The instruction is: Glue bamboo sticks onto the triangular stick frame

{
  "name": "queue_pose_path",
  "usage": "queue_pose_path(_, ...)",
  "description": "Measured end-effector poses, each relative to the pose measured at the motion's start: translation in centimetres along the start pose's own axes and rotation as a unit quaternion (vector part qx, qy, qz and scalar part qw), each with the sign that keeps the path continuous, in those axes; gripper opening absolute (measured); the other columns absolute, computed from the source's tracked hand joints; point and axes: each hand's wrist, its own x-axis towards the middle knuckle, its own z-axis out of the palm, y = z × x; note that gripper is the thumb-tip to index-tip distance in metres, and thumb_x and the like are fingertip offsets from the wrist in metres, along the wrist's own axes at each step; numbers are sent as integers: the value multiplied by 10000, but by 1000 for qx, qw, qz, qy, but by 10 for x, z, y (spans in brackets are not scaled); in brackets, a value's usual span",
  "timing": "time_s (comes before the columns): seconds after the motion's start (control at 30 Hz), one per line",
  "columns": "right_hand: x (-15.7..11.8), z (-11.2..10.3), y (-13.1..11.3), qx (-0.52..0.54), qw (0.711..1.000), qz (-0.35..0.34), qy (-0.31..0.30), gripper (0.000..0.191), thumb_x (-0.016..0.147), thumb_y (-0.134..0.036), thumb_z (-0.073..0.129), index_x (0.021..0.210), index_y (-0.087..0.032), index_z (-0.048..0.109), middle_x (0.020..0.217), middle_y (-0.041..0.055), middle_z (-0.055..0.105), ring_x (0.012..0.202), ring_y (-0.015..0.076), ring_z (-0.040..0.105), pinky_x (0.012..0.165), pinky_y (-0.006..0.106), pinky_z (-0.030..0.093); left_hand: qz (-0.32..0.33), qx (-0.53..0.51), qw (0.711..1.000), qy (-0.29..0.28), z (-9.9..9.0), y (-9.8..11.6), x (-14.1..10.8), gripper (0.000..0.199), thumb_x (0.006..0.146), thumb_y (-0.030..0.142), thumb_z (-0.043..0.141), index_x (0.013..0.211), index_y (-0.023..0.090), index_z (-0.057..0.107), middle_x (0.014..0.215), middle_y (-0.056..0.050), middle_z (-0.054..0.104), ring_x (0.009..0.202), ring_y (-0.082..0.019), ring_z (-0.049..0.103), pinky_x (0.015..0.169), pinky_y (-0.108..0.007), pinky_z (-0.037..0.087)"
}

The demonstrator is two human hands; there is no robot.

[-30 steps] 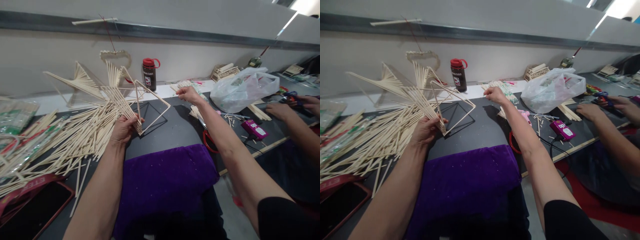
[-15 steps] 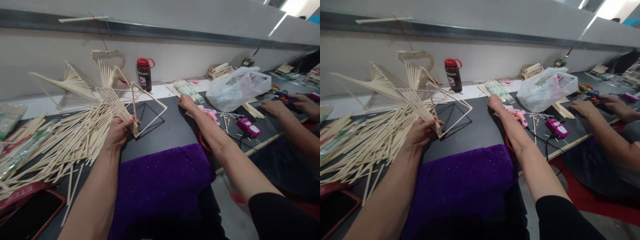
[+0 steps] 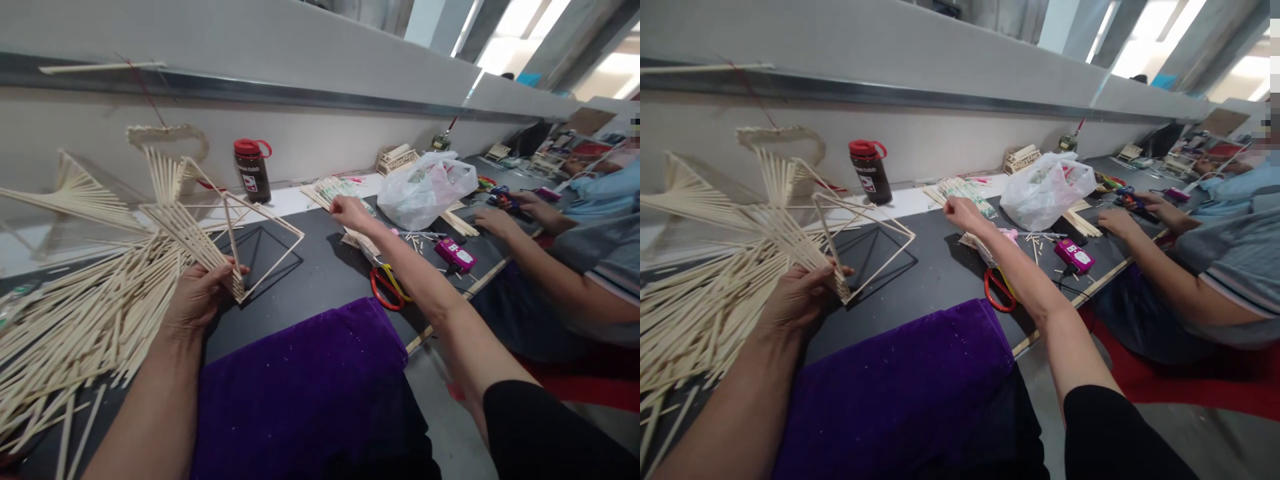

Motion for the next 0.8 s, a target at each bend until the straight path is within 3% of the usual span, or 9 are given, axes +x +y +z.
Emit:
queue_pose_path(0.13,-9,-46,42,45,994,40,93,233,790,-154,511,922,-141,703,811,41,712,723,152,644,725,241,465,7,10,1000,5,1,-1,0,178,624,274,787,756,211,686,674,-4,728,548,-147,606,486,-245,480)
queue_pose_path(0.23,-16,-79,88,18,981,148,123,264,805,-139,486,929,-119,718,712,53,697,672,159,653,707,259,488,0,15,1000,7,2,0,-1,173,627,284,786,758,226,689,680,12,731,535,-144,596,483,-252,481)
queue_pose_path(0.3,-18,-96,119,-18,972,200,122,262,772,-107,525,937,-113,728,721,75,703,704,186,664,731,291,501,-5,23,1000,12,3,1,-1,171,627,291,785,756,234,687,681,19,733,534,-142,593,483,-250,479)
queue_pose_path(0.37,-17,-108,144,-72,959,235,145,257,749,-85,570,937,-131,737,834,106,722,859,232,666,831,348,491,-12,29,999,15,4,2,-2,155,642,295,777,758,241,688,683,22,734,537,-140,590,484,-247,475)
queue_pose_path(0.53,7,-114,182,-120,936,285,167,208,786,-155,608,936,-136,751,1031,177,698,1024,297,614,902,454,449,-8,53,999,8,7,6,-3,97,664,282,758,726,242,695,680,29,730,557,-133,598,506,-238,475)
queue_pose_path(0.7,26,-114,199,-130,924,318,169,287,839,-196,561,1032,-62,726,1079,239,670,1086,333,604,901,453,453,-12,68,998,9,9,7,-6,47,696,289,739,715,277,698,693,49,733,565,-143,602,520,-262,486)
queue_pose_path(0.8,25,-120,204,-159,936,261,174,350,908,-230,467,1025,-10,712,1036,265,667,1109,338,598,900,449,458,-16,67,998,4,10,7,-6,58,689,289,746,720,277,699,693,42,733,574,-144,605,525,-262,490)
